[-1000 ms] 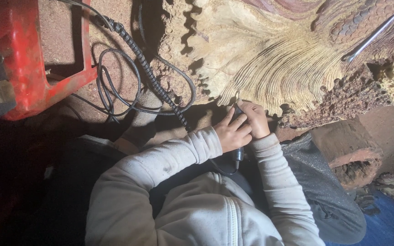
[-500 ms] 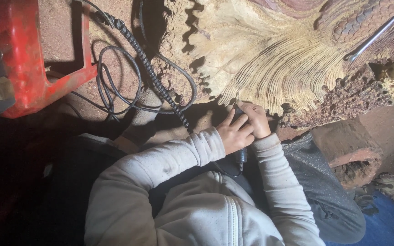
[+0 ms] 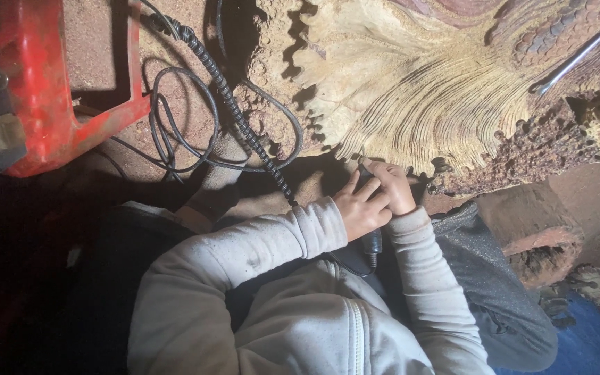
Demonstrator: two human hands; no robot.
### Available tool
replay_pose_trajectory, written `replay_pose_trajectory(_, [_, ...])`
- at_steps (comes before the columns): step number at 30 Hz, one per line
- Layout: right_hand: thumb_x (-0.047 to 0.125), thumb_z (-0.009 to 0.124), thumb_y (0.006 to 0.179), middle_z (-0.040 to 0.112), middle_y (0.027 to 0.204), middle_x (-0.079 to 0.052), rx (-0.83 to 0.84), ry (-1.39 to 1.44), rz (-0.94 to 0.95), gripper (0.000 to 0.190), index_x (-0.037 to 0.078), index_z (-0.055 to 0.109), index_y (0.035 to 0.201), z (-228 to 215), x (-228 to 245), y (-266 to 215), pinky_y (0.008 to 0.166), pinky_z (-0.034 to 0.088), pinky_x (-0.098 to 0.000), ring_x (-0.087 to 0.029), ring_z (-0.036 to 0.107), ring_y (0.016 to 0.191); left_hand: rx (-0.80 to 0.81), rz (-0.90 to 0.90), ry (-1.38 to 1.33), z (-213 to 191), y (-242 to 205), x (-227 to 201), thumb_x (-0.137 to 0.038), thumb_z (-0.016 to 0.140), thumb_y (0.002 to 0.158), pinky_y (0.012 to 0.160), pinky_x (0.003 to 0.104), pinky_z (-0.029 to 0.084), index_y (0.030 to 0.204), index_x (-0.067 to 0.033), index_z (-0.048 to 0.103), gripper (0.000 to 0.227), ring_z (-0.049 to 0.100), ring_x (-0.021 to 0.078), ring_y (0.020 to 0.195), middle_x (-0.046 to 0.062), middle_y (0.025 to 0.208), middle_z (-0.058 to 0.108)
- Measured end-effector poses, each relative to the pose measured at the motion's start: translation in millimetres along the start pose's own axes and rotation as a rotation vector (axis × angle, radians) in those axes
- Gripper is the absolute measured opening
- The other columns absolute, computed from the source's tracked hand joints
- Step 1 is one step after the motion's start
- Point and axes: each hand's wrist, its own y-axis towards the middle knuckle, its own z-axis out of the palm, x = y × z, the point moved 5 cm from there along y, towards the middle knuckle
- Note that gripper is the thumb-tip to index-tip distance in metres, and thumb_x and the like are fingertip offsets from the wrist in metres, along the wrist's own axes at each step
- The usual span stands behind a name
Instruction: Carving fine textures into a large wooden sculpture using a rotary tool.
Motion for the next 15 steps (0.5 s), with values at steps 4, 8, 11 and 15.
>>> replay_pose_trajectory(4, [0.015, 0.066, 0.099, 0.065, 0.064, -0.008, 0.001, -0.008, 0.007, 0.026, 0.000, 0.070, 0.078, -1.9, -3.7, 2.3, 0.046, 0.043, -0.0183, -0.008, 0.058, 0.052, 0.004, -0.007, -0.001, -2.0, -0.3, -0.7, -0.014, 0.073, 0.084, 0.082, 0.069, 0.058, 0.079, -0.0129, 0.065, 0.009, 0.066, 0.0427, 0.106, 0.013, 0.091, 0.062])
replay_pose_trajectory(8, [0.016, 0.066, 0.099, 0.064, 0.063, -0.008, 0.008, -0.011, 0.015, 0.026, 0.001, 0.070, 0.078, -1.2, -4.5, 1.5, 0.046, 0.043, -0.0182, -0.009, 0.058, 0.052, 0.016, -0.006, -0.010, -1.9, -2.9, -3.8, -0.015, 0.073, 0.084, 0.082, 0.069, 0.058, 0.080, -0.0129, 0.066, 0.009, 0.067, 0.0425, 0.108, 0.013, 0.093, 0.063])
replay_pose_trajectory(11, [0.016, 0.066, 0.099, 0.064, 0.063, -0.008, 0.001, 0.000, 0.025, 0.026, 0.002, 0.070, 0.077, -10.1, -22.2, 3.3, 0.046, 0.043, -0.0185, -0.009, 0.058, 0.052, 0.013, 0.015, 0.000, -3.0, -4.3, -3.8, -0.015, 0.074, 0.083, 0.081, 0.068, 0.059, 0.077, -0.0130, 0.065, 0.011, 0.067, 0.0425, 0.106, 0.013, 0.090, 0.062])
replay_pose_trajectory(15, [0.016, 0.066, 0.099, 0.064, 0.063, -0.008, 0.004, -0.009, 0.018, 0.027, 0.002, 0.069, 0.076, -10.9, -30.6, 4.5, 0.045, 0.044, -0.0191, -0.009, 0.057, 0.051, 0.017, 0.012, -0.021, -11.9, -1.7, -4.1, -0.014, 0.075, 0.082, 0.081, 0.069, 0.058, 0.077, -0.0122, 0.065, 0.011, 0.067, 0.0427, 0.105, 0.013, 0.089, 0.062])
